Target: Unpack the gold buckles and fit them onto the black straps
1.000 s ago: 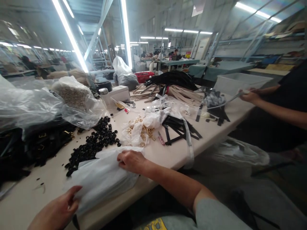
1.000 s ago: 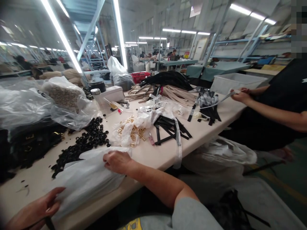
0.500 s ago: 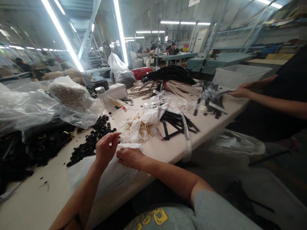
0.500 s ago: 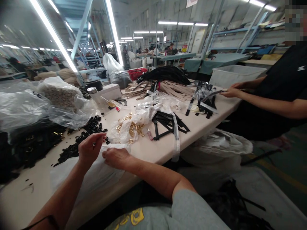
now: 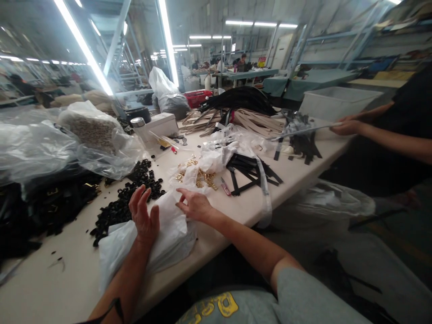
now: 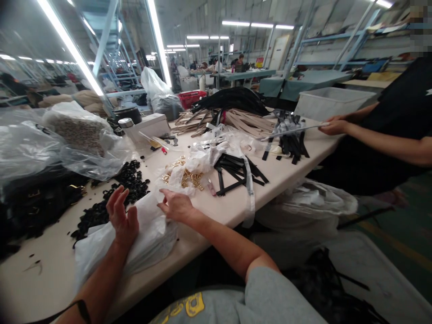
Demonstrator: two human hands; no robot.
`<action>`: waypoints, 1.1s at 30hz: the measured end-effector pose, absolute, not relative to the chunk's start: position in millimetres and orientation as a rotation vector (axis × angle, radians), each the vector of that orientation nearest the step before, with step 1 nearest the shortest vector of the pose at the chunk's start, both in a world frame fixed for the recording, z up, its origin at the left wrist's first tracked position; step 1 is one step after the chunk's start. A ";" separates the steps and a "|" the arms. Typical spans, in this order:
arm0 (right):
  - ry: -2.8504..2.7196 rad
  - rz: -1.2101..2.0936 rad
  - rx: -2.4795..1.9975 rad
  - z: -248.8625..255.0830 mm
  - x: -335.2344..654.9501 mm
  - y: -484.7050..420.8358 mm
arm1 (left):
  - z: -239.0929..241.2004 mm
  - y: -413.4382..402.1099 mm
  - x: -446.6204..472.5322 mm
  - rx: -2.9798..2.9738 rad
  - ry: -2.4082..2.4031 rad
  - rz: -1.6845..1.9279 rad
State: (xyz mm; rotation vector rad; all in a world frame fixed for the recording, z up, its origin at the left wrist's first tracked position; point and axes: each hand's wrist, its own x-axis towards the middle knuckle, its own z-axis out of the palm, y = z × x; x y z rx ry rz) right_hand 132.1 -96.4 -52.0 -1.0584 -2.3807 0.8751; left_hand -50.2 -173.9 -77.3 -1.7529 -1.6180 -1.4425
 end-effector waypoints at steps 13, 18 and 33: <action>-2.380 0.924 -0.809 -61.8 173.4 -78.7 | -79.9 -167.9 -50.1 -1.752 -1.668 -1.512; -2.472 0.441 -0.615 -64.6 175.7 -99.7 | -79.3 -166.4 -49.5 -1.735 -1.747 -1.524; -2.375 0.099 -0.777 -76.9 150.0 -91.7 | -89.3 -158.0 -57.3 -1.736 -1.615 -1.535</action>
